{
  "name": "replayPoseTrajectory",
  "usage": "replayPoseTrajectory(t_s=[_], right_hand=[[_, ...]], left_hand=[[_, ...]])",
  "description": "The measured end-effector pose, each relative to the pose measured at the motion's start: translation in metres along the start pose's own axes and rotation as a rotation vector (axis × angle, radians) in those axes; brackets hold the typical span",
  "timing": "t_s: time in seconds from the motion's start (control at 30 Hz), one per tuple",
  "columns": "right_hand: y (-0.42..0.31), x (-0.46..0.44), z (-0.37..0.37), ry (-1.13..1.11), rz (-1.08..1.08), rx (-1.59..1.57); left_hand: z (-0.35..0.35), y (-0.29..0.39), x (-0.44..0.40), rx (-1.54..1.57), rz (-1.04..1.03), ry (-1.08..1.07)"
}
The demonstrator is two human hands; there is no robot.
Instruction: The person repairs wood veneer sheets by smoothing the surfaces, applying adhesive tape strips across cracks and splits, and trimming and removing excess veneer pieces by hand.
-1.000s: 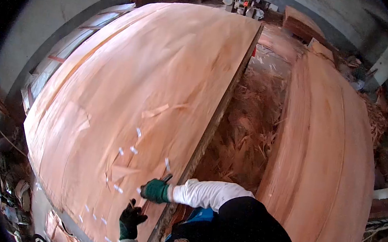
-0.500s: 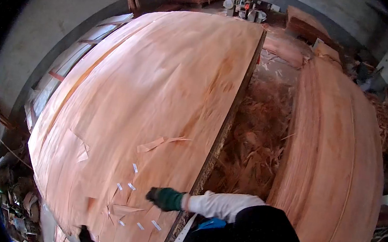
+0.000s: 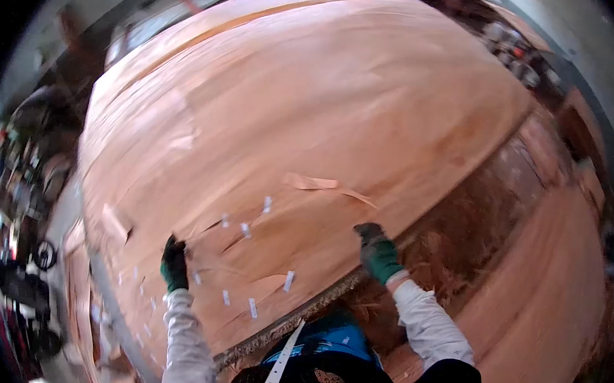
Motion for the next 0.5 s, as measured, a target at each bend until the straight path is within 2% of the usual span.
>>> replayPoseTrajectory(t_s=[0.03, 0.1, 0.13, 0.17, 0.23, 0.27, 0.3, 0.33, 0.37, 0.4, 0.43, 0.5], right_hand=[[-0.002, -0.023, 0.008, 0.022, 0.014, -0.058], [0.045, -0.076, 0.001, 0.062, 0.132, 0.033], [0.029, -0.104, 0.011, 0.022, 0.221, 0.276], [0.004, -0.132, 0.025, -0.054, 0.092, 0.314], [0.043, -0.196, 0.009, -0.088, 0.211, 0.589], [0.051, -0.225, 0.01, -0.055, 0.267, 0.61], [0.058, -0.248, 0.009, -0.021, 0.315, 0.63], [0.066, -0.269, 0.01, 0.012, 0.357, 0.651], [0.08, -0.289, 0.013, -0.019, 0.299, 0.653], [0.095, -0.309, 0.017, -0.052, 0.241, 0.656], [0.105, -0.323, 0.016, -0.089, 0.18, 0.659], [0.106, -0.315, 0.026, -0.089, 0.201, 0.69]], left_hand=[[0.003, 0.028, 0.003, -0.096, 0.011, 0.033], [-0.001, 0.044, -0.002, -0.132, -0.053, 0.121], [-0.008, 0.04, -0.007, -0.123, 0.032, 0.159], [-0.016, 0.043, -0.012, -0.301, -0.155, 0.222], [-0.041, 0.019, -0.034, -0.058, -0.147, 0.225], [-0.057, 0.003, -0.047, 0.263, 0.028, 0.27], [-0.064, -0.005, -0.057, -0.106, -0.099, 0.298], [-0.067, 0.014, -0.061, -0.252, -0.168, 0.323], [-0.074, 0.039, -0.065, -0.399, -0.229, 0.341], [-0.083, 0.039, -0.071, -0.386, -0.05, 0.294], [-0.091, 0.039, -0.08, -0.596, 0.014, 0.197], [-0.094, 0.031, -0.078, -0.57, 0.19, 0.17]])
Point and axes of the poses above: each hand's wrist, its own x-axis away from the middle knuckle, its own z-axis out of the back of the hand, y = z × x, the point moved 4 cm from there along -x, towards the middle knuckle, and after that the axes turned 6 degrees about -x, right-handed, at the moved point
